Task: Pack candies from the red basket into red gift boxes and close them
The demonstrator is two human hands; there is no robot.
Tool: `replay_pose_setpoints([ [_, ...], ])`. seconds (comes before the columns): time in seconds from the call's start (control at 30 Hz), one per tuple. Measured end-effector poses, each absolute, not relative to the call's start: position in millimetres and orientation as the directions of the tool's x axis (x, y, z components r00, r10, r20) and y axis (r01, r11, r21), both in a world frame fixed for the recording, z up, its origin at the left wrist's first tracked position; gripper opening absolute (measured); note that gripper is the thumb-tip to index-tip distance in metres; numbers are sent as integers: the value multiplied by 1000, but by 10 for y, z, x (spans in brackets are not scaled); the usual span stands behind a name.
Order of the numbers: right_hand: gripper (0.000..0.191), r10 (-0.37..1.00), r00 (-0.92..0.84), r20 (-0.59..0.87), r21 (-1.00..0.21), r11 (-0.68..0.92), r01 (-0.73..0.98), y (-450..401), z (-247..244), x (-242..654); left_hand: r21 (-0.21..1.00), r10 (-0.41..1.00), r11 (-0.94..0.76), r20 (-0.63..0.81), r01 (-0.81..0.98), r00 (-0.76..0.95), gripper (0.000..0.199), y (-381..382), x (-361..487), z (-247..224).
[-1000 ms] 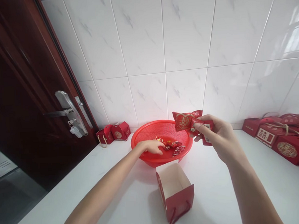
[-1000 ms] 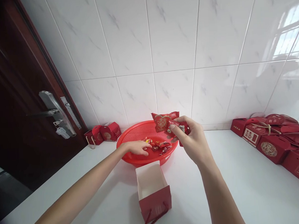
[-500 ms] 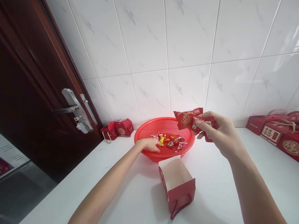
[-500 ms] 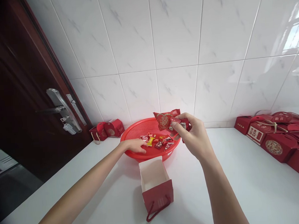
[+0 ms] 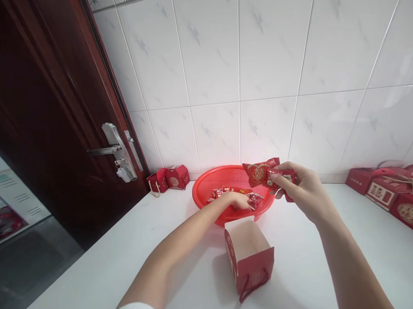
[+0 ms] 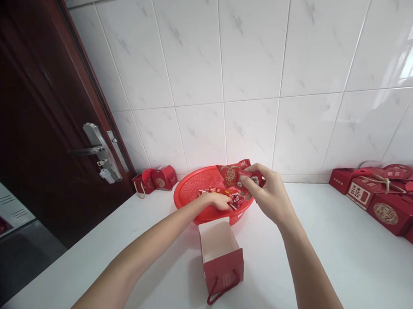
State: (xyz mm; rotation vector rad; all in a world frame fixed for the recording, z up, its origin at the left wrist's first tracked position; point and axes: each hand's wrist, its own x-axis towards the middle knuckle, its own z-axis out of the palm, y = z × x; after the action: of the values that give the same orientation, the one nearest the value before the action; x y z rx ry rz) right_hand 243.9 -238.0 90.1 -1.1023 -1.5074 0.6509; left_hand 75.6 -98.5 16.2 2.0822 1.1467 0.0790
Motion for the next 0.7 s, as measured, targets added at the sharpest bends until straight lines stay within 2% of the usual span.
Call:
replay_pose_setpoints([
  [0.07,28,891,31,454,-856,426,292,-2373,894,2444,657,795,-254,-277,710,540,25,-987,657,202],
  [0.13,27,890,19,456,-849,428,311,-2367,895,2440,730,823,-209,-228,651,520,22,-1052,558,282],
  [0.27,24,907,-23,420,-847,401,350,-2361,910,2412,914,853,-219,10,341,522,32,-1342,430,475],
  [0.33,25,918,-55,392,-856,386,345,-2359,909,2391,958,846,-235,116,168,521,39,-1510,390,538],
  [0.43,29,927,-107,359,-870,374,322,-2355,891,2362,972,857,-234,203,7,473,52,-1698,331,560],
  [0.53,33,926,-136,353,-866,378,327,-2353,869,2334,974,885,-199,227,-109,407,69,-1796,266,535],
  [0.63,36,925,-150,350,-849,381,366,-2362,849,2294,964,876,-212,261,-163,405,62,-1860,230,505],
  [0.7,39,924,-148,352,-849,382,366,-2367,824,2271,952,857,-280,306,-124,414,55,-1896,231,480],
])
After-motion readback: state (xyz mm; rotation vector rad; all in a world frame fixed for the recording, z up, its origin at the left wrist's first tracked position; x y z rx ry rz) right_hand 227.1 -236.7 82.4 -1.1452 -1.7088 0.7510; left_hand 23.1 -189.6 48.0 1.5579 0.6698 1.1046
